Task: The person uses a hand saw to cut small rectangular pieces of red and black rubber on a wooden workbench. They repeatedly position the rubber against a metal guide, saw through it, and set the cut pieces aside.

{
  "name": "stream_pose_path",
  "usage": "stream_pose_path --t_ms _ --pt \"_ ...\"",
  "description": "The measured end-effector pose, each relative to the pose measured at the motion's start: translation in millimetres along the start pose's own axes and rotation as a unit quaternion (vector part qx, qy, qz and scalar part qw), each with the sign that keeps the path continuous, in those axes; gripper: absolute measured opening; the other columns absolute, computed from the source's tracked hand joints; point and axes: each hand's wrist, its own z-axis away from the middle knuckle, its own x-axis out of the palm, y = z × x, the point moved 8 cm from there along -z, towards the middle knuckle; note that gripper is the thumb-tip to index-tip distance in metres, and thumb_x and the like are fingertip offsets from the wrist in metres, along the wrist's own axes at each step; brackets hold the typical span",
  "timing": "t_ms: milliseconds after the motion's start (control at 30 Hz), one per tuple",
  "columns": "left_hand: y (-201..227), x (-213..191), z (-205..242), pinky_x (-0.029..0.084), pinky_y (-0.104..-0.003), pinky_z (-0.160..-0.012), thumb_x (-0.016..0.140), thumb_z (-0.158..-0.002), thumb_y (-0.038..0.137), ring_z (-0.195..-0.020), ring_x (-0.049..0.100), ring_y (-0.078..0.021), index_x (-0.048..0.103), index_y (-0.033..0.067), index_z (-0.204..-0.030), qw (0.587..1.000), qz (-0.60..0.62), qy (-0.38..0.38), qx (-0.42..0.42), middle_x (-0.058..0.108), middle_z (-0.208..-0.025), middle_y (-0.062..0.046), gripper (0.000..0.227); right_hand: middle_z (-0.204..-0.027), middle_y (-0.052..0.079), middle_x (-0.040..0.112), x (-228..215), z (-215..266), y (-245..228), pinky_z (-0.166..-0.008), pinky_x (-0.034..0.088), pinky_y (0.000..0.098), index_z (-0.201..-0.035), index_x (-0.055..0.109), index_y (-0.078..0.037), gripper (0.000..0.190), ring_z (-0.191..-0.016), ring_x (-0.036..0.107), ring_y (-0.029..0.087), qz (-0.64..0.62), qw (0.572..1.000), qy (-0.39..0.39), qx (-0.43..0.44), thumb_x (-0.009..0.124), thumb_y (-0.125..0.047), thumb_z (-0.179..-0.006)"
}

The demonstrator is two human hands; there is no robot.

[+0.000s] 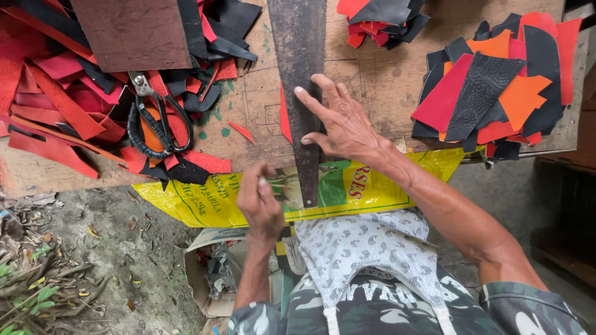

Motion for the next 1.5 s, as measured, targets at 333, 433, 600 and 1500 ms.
stream_pose_path --t_ms 333,433,600,1500 --pt "-100 25 53 0.057 -0.029 -0.058 0.072 -0.095 0.014 -0.064 0.065 -0.0124 0.069 -0.0001 -0.109 0.871 0.367 0.000 -0.328 0.069 -0.087 -0.005 0.020 -0.152 0.015 0.045 -4 40 22 -0.101 0.052 0.0385 -0.143 0.052 -0.007 0.068 -0.136 0.045 0.031 -0.214 0.971 0.063 0.091 0.087 -0.018 -0.086" --pt "-113 -24 38 0.051 -0.025 -0.053 0.072 -0.098 0.015 -0.060 0.061 -0.0102 0.071 -0.0030 -0.109 0.841 0.428 0.010 -0.331 0.068 -0.084 -0.005 0.022 -0.149 0.020 0.041 -4 33 -1 -0.109 0.039 0.0495 -0.143 0.053 -0.004 0.091 -0.128 0.040 0.041 -0.090 0.995 0.033 0.023 0.095 -0.026 -0.065" --pt "-105 -23 30 0.051 -0.025 -0.059 0.071 -0.100 0.016 -0.065 0.061 -0.0106 0.067 -0.0052 -0.113 0.858 0.428 -0.008 -0.286 0.067 -0.088 -0.004 0.025 -0.157 0.016 0.042 -5 17 5 -0.114 0.036 0.0486 -0.141 0.059 -0.010 0.080 -0.131 0.041 0.040 -0.090 0.995 -0.030 0.009 0.092 -0.020 -0.069" --pt "-85 -2 32 0.037 -0.021 -0.051 0.067 -0.104 0.024 -0.059 0.045 -0.0019 0.068 -0.0028 -0.104 0.954 0.238 -0.003 -0.182 0.065 -0.086 -0.003 0.027 -0.127 0.013 0.057 1 32 5 -0.107 0.040 0.0465 -0.130 0.066 -0.007 0.066 -0.120 0.049 0.035 -0.085 0.995 0.046 -0.019 0.093 -0.021 -0.071"
